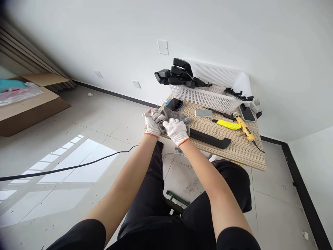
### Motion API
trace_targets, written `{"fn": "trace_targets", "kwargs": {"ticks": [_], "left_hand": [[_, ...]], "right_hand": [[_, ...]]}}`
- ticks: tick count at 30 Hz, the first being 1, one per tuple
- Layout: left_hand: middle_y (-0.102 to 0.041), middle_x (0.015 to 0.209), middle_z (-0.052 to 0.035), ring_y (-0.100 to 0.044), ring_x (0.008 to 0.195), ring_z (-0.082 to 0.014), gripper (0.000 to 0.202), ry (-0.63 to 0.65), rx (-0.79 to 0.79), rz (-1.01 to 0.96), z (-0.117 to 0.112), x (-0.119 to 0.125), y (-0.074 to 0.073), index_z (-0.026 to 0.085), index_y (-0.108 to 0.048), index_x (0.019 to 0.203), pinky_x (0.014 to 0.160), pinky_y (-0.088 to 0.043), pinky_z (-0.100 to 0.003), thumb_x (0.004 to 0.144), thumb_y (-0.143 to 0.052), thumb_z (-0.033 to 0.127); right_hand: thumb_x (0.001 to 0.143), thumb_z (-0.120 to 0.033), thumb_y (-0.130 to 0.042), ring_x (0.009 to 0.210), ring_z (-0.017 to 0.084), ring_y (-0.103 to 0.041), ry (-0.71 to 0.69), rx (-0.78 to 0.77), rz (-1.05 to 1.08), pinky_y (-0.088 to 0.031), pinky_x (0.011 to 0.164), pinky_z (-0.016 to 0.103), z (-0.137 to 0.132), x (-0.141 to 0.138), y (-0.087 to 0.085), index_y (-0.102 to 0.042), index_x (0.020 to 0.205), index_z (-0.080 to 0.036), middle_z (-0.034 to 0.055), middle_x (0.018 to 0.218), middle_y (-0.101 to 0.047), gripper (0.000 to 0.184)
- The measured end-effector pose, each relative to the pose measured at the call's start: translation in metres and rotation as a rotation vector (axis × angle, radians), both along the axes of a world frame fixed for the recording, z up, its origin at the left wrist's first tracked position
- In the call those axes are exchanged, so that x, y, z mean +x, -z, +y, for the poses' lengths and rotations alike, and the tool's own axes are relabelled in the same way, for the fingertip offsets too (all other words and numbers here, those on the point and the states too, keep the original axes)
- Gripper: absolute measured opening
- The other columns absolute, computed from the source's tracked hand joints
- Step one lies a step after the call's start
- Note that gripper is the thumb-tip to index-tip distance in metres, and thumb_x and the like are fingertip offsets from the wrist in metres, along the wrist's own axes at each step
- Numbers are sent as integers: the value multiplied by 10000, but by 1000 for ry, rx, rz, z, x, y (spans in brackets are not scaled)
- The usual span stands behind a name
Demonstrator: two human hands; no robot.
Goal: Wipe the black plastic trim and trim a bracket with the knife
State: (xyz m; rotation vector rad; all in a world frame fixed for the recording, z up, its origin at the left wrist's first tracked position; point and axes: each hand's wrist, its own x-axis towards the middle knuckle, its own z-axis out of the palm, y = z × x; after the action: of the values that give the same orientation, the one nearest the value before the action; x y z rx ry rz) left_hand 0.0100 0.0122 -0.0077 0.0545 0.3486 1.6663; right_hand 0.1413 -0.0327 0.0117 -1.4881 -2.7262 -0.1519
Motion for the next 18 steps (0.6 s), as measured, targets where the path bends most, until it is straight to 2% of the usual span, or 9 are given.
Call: {"fn": "trace_targets", "kwargs": {"ticks": [3, 7, 12, 15, 18], "left_hand": [[-199, 428, 111, -187, 304, -55, 408, 14, 8, -8, -1, -3, 2, 195, -475, 720, 340, -185, -187, 1043, -387, 428], [-186, 429, 114, -172, 295, -55, 398, -5, -35, 13, -1, -3, 1, 193, -476, 717, 321, -144, -199, 1027, -431, 439], [-192, 436, 114, -176, 299, -60, 351, 15, -46, 13, 1, -5, 2, 195, -483, 724, 306, -148, -201, 999, -472, 413], [-187, 443, 115, -179, 298, -56, 367, 10, -66, 32, 1, -6, 1, 198, -477, 720, 310, -139, -205, 996, -473, 440], [-169, 448, 116, -175, 295, -49, 383, 4, -82, 58, 1, -4, -2, 199, -473, 717, 316, -127, -203, 1012, -438, 440]], "right_hand": [[1061, -352, -373, 1093, 270, -566, -45, 19, 21, -453, 771, 360, -6, 11, 0, -627, 1258, -253, 121, 1395, -564, 336], [1062, -469, -407, 1065, 237, -589, -63, 26, 56, -449, 788, 344, -20, 45, -4, -663, 1247, -287, 72, 1454, -566, 365], [1065, -439, -424, 1097, 237, -598, -76, 89, 53, -426, 927, 390, -51, 131, -6, -720, 1206, -270, 77, 1470, -583, 368], [1029, -398, -511, 1120, 253, -606, -19, 109, 47, -429, 979, 412, -70, 187, -4, -759, 1158, -254, 85, 1449, -612, 314], [991, -369, -572, 1197, 258, -601, 53, 96, 145, -428, 1065, 399, -82, 229, -2, -773, 1113, -224, 89, 1360, -676, 276]]}}
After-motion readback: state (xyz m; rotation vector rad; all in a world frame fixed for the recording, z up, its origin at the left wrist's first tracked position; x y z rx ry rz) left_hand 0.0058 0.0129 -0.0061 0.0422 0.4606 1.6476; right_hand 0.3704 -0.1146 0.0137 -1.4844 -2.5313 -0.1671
